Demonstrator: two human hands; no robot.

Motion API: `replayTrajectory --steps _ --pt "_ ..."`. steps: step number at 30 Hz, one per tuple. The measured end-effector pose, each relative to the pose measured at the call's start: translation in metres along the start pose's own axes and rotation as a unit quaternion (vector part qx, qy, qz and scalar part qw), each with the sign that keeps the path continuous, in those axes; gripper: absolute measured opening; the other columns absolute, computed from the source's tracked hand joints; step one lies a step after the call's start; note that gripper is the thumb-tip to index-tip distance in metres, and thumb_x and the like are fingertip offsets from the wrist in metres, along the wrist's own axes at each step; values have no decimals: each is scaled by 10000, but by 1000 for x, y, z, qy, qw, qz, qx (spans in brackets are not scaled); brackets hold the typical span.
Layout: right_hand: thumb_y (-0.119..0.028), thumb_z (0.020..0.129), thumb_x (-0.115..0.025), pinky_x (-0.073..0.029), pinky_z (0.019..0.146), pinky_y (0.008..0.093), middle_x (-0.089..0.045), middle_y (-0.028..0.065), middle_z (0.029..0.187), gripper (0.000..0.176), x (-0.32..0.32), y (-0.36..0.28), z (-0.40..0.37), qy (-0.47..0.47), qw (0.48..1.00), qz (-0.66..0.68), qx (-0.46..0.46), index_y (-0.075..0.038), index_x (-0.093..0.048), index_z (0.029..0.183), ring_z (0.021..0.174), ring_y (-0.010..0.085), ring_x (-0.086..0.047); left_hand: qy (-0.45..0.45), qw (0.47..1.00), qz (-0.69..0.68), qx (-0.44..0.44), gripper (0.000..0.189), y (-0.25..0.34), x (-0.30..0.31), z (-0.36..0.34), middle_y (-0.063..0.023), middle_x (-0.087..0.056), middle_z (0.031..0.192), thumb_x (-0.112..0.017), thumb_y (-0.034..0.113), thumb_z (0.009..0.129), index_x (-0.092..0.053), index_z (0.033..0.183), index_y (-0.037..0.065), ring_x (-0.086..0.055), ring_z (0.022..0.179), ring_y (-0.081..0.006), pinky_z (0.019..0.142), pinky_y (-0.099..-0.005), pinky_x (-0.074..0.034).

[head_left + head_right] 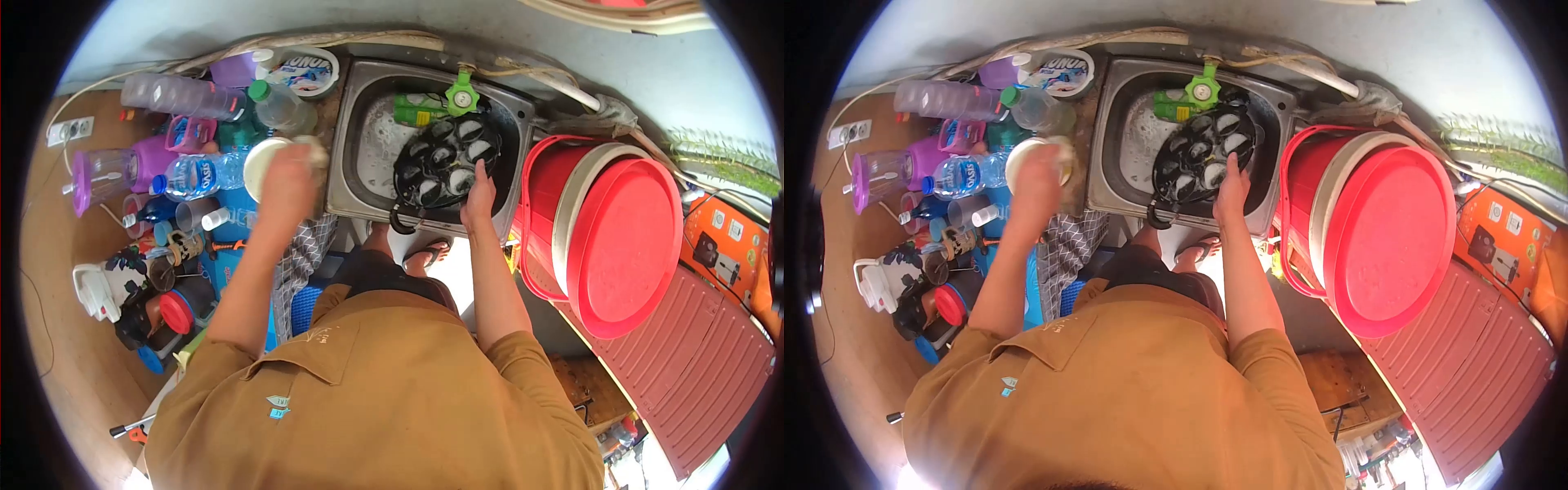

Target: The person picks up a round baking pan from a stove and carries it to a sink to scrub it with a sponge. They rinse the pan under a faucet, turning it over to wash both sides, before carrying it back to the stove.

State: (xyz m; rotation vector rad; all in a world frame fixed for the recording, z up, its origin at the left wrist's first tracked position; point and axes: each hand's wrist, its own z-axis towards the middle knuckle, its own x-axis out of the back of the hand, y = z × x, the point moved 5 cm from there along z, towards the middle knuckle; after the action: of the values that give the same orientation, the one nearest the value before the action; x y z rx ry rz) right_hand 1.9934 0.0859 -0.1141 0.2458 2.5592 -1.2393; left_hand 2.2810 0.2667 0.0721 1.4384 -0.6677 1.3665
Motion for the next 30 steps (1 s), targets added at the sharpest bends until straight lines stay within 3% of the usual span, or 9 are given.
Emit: replayTrajectory --steps 2,5,9,12,15,18,23,26,30 --pt "-242 950 -648 -443 943 317 -624 79 1203 400 -7 -2 -1 -8 1000 2 14 29 -582 1236 1091 172 -566 -34 985 33 167 202 -38 32 0 -236 -663 1042 -553 -25 778 -656 951 -22 -637 975 -403 832 -479 -516" --pt "-234 938 -657 -488 803 291 -667 68 1058 311 -13 0 -3 2 996 -91 -17 14 -639 1124 903 154 -620 -202 959 63 189 190 -100 -12 -11 -242 -677 1013 -590 -13 776 -662 952 -9 -660 963 -404 778 -477 -538" --pt "-320 954 -640 -528 555 344 -690 57 930 299 -12 5 0 2 981 -183 -64 -49 -636 1082 740 172 -668 -264 944 133 147 195 -140 -95 -7 -244 -686 973 -642 11 750 -677 941 -6 -665 962 -401 772 -474 -548" --pt "-384 960 -623 -517 539 342 -688 55 916 342 -14 3 -5 22 974 -213 -77 -52 -633 1044 754 189 -674 -305 934 101 159 268 -154 -125 -8 -246 -674 1075 -627 30 728 -687 988 -2 -644 1016 -397 837 -450 -534" --pt "-439 981 -567 -507 532 366 -690 61 901 402 -1 14 2 41 969 -228 -90 -49 -622 1062 745 217 -676 -334 938 74 51 310 -172 -141 -8 -247 -679 1046 -630 35 705 -675 1008 -15 -648 983 -423 831 -441 -534" --pt "-471 997 -517 -529 642 416 -692 92 980 464 20 30 7 62 972 -185 -130 -38 -593 1145 825 239 -682 -338 928 49 146 297 -137 -54 1 -253 -679 996 -625 29 712 -648 1004 -19 -653 936 -434 815 -458 -520" --pt "-464 1037 -413 -472 974 501 -636 87 1242 499 19 44 -5 -5 983 0 -181 -64 -521 1315 1124 277 -618 -140 964 -166 152 223 -15 42 26 -265 -663 919 -641 34 757 -590 966 -23 -644 905 -442 787 -497 -506" --pt "-482 1035 -397 -454 1019 490 -621 100 1273 533 6 43 -13 -10 979 90 -185 -57 -506 1337 1153 292 -604 -141 952 -233 142 300 48 -45 42 -242 -674 957 -639 60 780 -623 1075 7 -647 916 -433 808 -475 -516" --pt "-511 1023 -407 -453 1030 460 -589 106 1319 570 10 58 -6 -6 977 118 -178 -57 -492 1357 1187 289 -582 -107 957 -267 -26 232 114 -224 42 -254 -637 1014 -545 -8 786 -620 1005 -20 -616 980 -439 876 -484 -504"
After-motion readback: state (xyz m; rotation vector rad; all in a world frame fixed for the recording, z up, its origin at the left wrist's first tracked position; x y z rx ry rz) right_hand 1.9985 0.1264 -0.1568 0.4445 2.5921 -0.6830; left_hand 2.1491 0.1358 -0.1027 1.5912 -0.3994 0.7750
